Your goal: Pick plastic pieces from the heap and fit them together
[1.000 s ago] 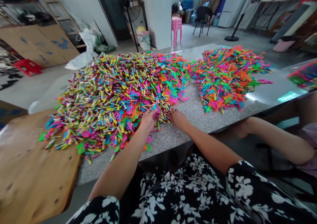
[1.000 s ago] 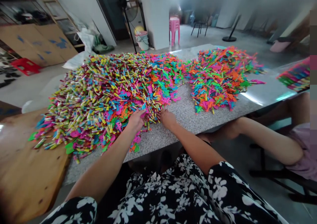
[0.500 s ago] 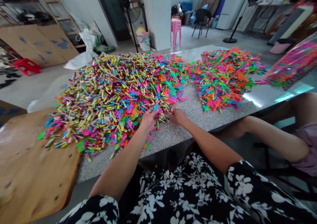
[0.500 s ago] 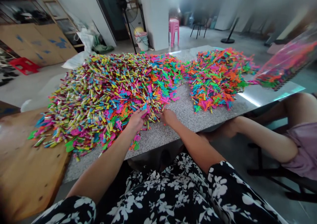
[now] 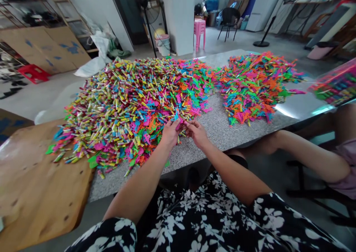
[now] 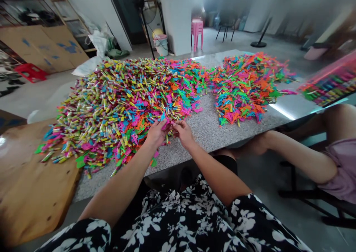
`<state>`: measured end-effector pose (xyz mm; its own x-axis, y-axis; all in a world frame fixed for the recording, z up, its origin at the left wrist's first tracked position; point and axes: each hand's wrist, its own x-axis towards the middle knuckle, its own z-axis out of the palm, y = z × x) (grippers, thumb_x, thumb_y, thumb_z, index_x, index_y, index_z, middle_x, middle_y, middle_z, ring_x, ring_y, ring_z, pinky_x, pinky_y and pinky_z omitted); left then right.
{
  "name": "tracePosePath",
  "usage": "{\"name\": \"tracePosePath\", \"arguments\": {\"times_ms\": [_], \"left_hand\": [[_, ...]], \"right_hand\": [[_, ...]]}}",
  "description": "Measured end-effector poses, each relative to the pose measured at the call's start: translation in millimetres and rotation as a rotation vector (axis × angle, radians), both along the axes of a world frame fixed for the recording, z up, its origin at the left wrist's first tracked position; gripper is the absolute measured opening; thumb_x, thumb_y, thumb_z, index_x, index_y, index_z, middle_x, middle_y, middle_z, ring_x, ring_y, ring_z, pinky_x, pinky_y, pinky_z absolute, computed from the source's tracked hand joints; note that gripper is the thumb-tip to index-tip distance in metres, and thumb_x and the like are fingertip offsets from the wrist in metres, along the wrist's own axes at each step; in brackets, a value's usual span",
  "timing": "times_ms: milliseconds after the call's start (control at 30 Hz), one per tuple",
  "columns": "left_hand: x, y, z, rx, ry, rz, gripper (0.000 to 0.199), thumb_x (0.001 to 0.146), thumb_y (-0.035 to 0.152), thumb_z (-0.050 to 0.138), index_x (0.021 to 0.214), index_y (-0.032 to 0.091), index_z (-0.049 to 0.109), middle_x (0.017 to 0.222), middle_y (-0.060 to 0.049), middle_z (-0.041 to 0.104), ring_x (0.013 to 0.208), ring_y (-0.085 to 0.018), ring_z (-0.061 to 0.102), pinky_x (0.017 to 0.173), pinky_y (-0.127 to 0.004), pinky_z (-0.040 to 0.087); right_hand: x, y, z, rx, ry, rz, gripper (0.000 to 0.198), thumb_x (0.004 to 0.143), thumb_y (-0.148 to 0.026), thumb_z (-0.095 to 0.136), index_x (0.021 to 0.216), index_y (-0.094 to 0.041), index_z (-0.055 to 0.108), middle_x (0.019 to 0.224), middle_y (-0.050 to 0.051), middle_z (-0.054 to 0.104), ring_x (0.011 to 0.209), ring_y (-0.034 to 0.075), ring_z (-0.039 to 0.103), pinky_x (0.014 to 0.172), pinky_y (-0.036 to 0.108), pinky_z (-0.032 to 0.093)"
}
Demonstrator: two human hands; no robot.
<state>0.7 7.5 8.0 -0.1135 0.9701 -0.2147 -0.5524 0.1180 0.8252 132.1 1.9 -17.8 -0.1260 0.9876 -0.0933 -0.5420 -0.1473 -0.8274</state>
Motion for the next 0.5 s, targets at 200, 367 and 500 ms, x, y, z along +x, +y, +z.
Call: {"name": "tracePosePath", "arguments": {"times_ms": [200,367,500], "left_hand": [[0,0,-7.4,0.040,0.025,0.000,0.031,0.078,0.031,0.088,0.098,0.017,0.070,0.092,-0.004,0.080,0.083,-0.017,0.076,0.080,-0.032,0.060],[2,-1,-10.1,0.097,0.095,0.012,0.038,0.076,0.040,0.089,0.100,0.018,0.068,0.095,-0.005,0.079,0.085,-0.018,0.076,0.080,-0.033,0.059],[7,-2,-14.1,0.194,0.267,0.080,0.040,0.082,0.049,0.083,0.103,0.021,0.065,0.094,-0.004,0.078,0.082,-0.018,0.075,0.079,-0.033,0.059]], "right_hand": [[-5,-5,-4,-0.041,0.105,-0.007,0.036,0.074,-0.045,0.086,0.090,-0.022,0.063,0.073,-0.001,0.074,0.051,0.012,0.059,0.043,0.022,0.043],[-8,-8,-1,-0.087,0.143,-0.029,0.033,0.076,-0.043,0.085,0.090,-0.021,0.065,0.075,0.000,0.074,0.050,0.011,0.058,0.042,0.021,0.042],[-12,-12,2,-0.126,0.158,-0.066,0.030,0.077,-0.041,0.084,0.088,-0.020,0.066,0.067,-0.003,0.070,0.046,0.009,0.053,0.041,0.020,0.039]]}}
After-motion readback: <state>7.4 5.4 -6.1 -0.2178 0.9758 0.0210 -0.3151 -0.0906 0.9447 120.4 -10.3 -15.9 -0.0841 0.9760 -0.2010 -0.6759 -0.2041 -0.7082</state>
